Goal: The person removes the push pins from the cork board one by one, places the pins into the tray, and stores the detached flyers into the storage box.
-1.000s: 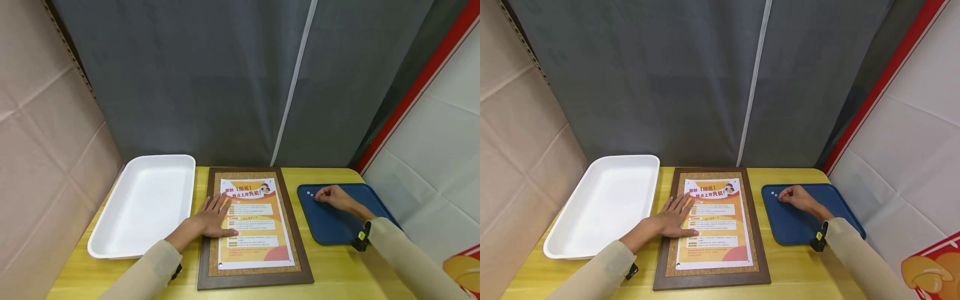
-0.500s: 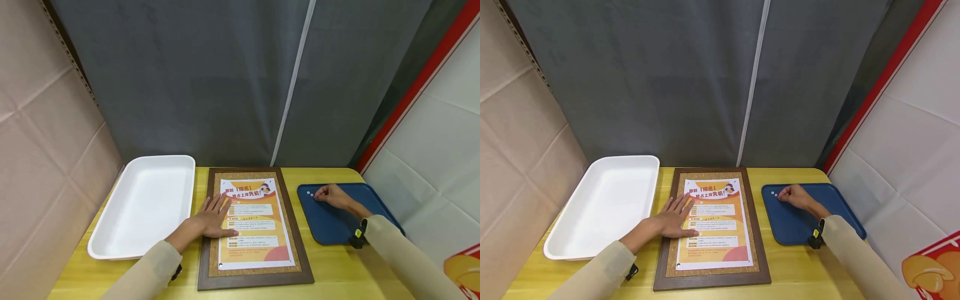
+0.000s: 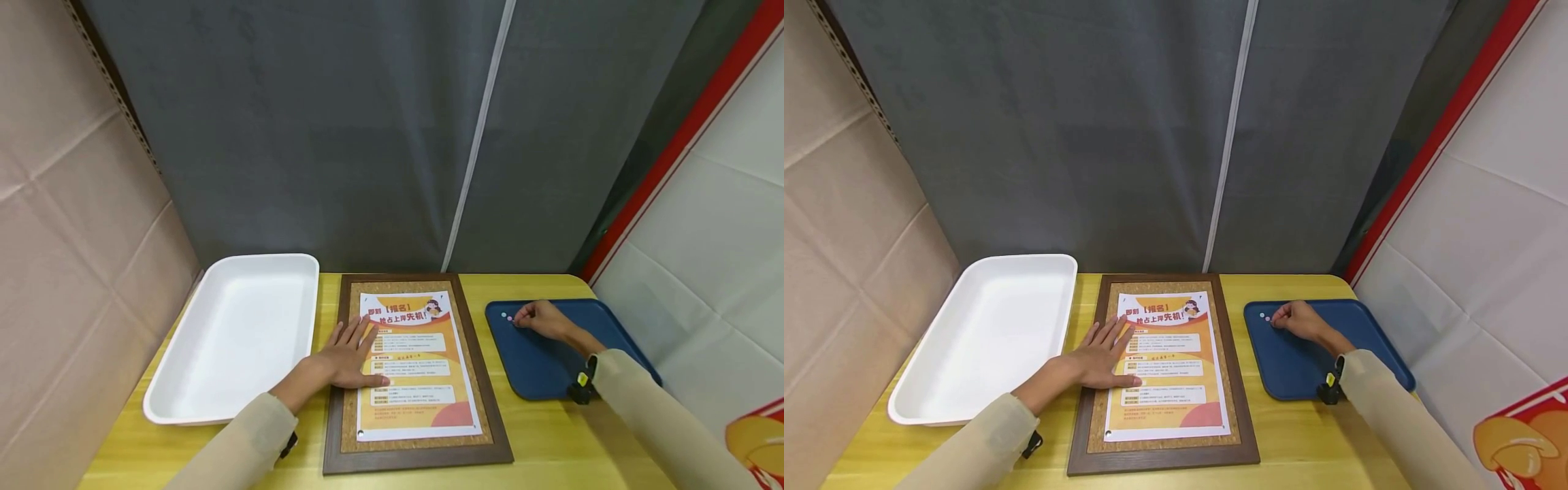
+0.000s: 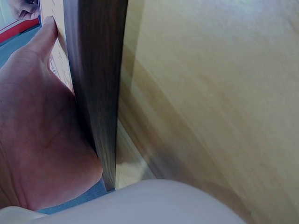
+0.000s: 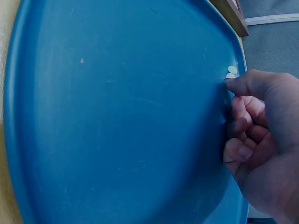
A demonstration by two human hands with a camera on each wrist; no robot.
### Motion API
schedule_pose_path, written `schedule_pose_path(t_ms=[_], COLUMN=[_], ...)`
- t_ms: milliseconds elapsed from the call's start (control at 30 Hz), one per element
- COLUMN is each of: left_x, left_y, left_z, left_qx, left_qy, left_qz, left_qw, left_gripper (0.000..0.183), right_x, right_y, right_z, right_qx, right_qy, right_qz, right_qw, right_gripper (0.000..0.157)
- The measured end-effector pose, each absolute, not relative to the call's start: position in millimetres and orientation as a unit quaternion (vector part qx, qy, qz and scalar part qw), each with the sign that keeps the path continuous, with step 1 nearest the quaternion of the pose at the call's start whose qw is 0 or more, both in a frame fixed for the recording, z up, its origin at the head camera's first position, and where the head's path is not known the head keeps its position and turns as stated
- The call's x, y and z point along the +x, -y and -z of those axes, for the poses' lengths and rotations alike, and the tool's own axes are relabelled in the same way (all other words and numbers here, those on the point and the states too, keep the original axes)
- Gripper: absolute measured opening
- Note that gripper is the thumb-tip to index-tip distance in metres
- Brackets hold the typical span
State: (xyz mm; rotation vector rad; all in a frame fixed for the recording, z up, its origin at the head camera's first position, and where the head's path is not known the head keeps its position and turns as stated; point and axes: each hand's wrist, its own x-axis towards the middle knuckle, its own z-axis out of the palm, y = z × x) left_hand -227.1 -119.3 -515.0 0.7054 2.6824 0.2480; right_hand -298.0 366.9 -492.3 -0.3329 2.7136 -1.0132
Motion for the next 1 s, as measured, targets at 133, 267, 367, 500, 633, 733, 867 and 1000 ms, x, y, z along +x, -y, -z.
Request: schedule_pose_path(t_ms=[133,267,367,500,633,733,867,1000], left_x=[-226.8,-227.0,-227.0,-226.3,-226.5,-227.4,-227.9,-226.8], left_y=[119.1,119.0,118.7,118.4,118.4,118.5,118.6,118.5], left_z=[514.1,512.7,511.5,510.5,510.6,511.1,511.3,511.1], left_qx=[0.249,0.248,0.247,0.247,0.248,0.247,0.244,0.245], left_qy=[-0.948,-0.948,-0.948,-0.948,-0.947,-0.948,-0.949,-0.948], left_qz=[-0.089,-0.088,-0.087,-0.086,-0.086,-0.083,-0.080,-0.080], left_qw=[0.178,0.179,0.181,0.182,0.184,0.184,0.184,0.186], left_gripper=[0.125,0.124,0.124,0.124,0.123,0.124,0.124,0.124], right_x=[-297.9,-298.9,-299.4,-299.2,-298.1,-296.9,-295.4,-292.6], right_y=[-366.5,-365.8,-365.4,-365.5,-367.6,-369.3,-370.6,-370.7], right_z=[491.4,492.4,492.9,492.4,490.8,488.9,486.5,484.6], right_qx=[-0.111,-0.108,-0.110,-0.104,-0.095,-0.089,-0.083,-0.081], right_qy=[-0.927,-0.931,-0.932,-0.932,-0.931,-0.931,-0.931,-0.932], right_qz=[0.341,0.332,0.330,0.331,0.333,0.334,0.336,0.337], right_qw=[0.110,0.107,0.106,0.108,0.112,0.113,0.112,0.101], right_gripper=[0.012,0.012,0.013,0.013,0.013,0.014,0.015,0.016])
